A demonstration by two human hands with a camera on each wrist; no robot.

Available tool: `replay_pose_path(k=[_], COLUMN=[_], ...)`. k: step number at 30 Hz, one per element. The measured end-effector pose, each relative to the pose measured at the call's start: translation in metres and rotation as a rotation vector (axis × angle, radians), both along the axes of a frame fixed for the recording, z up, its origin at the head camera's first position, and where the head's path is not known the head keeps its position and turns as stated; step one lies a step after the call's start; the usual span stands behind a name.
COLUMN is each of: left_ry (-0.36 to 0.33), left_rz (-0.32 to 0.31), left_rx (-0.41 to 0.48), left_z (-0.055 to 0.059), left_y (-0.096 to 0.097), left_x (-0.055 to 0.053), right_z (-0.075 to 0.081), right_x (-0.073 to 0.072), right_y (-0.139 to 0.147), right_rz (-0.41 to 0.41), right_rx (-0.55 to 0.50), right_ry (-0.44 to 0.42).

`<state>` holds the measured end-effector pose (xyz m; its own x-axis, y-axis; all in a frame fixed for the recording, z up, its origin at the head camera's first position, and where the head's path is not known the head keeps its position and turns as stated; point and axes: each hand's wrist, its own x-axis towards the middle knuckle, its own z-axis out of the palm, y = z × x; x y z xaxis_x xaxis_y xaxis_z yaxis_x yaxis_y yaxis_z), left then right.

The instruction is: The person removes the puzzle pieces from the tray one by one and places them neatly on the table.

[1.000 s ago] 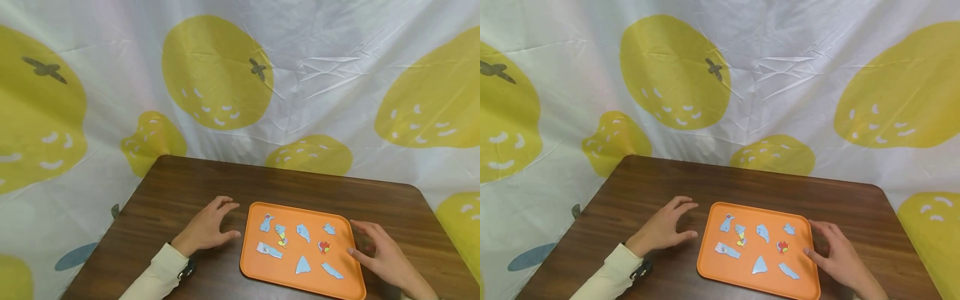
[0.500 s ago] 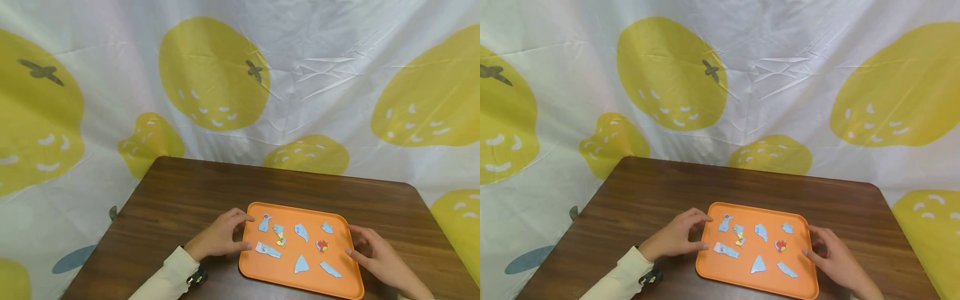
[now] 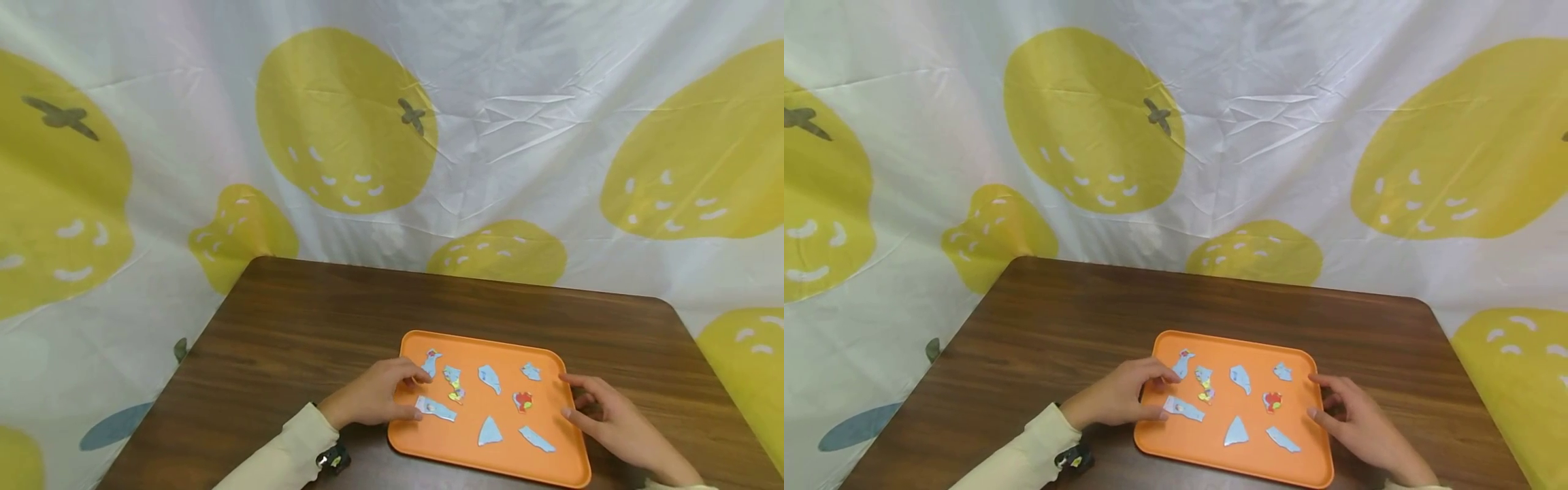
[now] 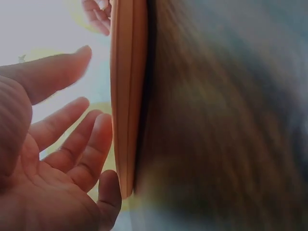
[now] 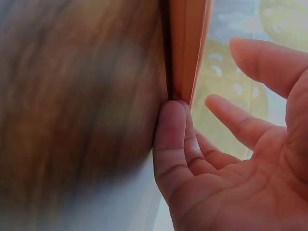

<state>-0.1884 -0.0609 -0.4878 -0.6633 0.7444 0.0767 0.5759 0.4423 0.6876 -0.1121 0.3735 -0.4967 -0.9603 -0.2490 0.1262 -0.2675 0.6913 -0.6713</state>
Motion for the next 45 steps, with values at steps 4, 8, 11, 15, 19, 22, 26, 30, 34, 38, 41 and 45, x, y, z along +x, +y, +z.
replay_pose_path(k=[4, 8, 11, 15, 19, 22, 26, 30, 34, 38, 41, 45], left_ry=[-0.02, -0.029, -0.04, -0.063, -0.075, -0.081, -0.088, -0.092, -0.111, -0.116, -0.158, -0.286], left_rz=[-0.024, -0.032, -0.022, -0.007, 0.01, 0.017, 0.019, 0.014, -0.014, -0.067, -0.086, -0.063], left_rx=[-0.022, -0.043, -0.068, -0.089, -0.081, -0.069, -0.065, -0.061, -0.037, -0.012, 0.033, 0.117], left_z=[-0.003, -0.007, -0.01, -0.013, -0.014, -0.013, -0.012, -0.01, -0.01, -0.011, -0.011, -0.01], left_y=[0.004, 0.007, 0.009, 0.012, 0.016, 0.019, 0.021, 0.023, 0.022, 0.02, 0.018, 0.016], left_x=[-0.001, -0.004, -0.006, -0.007, -0.008, -0.008, -0.008, -0.008, -0.009, -0.011, -0.012, -0.013], right_z=[0.0, 0.0, 0.001, 0.002, 0.004, 0.005, 0.005, 0.006, 0.007, 0.008, 0.009, 0.009], right_x=[0.0, 0.0, 0.001, 0.002, 0.003, 0.003, 0.003, 0.004, 0.005, 0.006, 0.007, 0.007], right_y=[-0.002, -0.002, -0.002, -0.001, 0.001, 0.002, 0.002, 0.002, 0.003, 0.003, 0.003, 0.002], right_rz=[-0.004, -0.008, -0.008, -0.019, -0.03, -0.032, -0.038, -0.037, -0.034, -0.044, -0.05, -0.048], right_rx=[0.017, 0.02, 0.021, 0.018, 0.008, 0.005, 0.006, 0.0, -0.003, -0.004, -0.006, -0.012], right_ry=[0.006, 0.022, 0.017, -0.022, -0.052, -0.055, -0.067, -0.074, -0.068, -0.079, -0.091, -0.085])
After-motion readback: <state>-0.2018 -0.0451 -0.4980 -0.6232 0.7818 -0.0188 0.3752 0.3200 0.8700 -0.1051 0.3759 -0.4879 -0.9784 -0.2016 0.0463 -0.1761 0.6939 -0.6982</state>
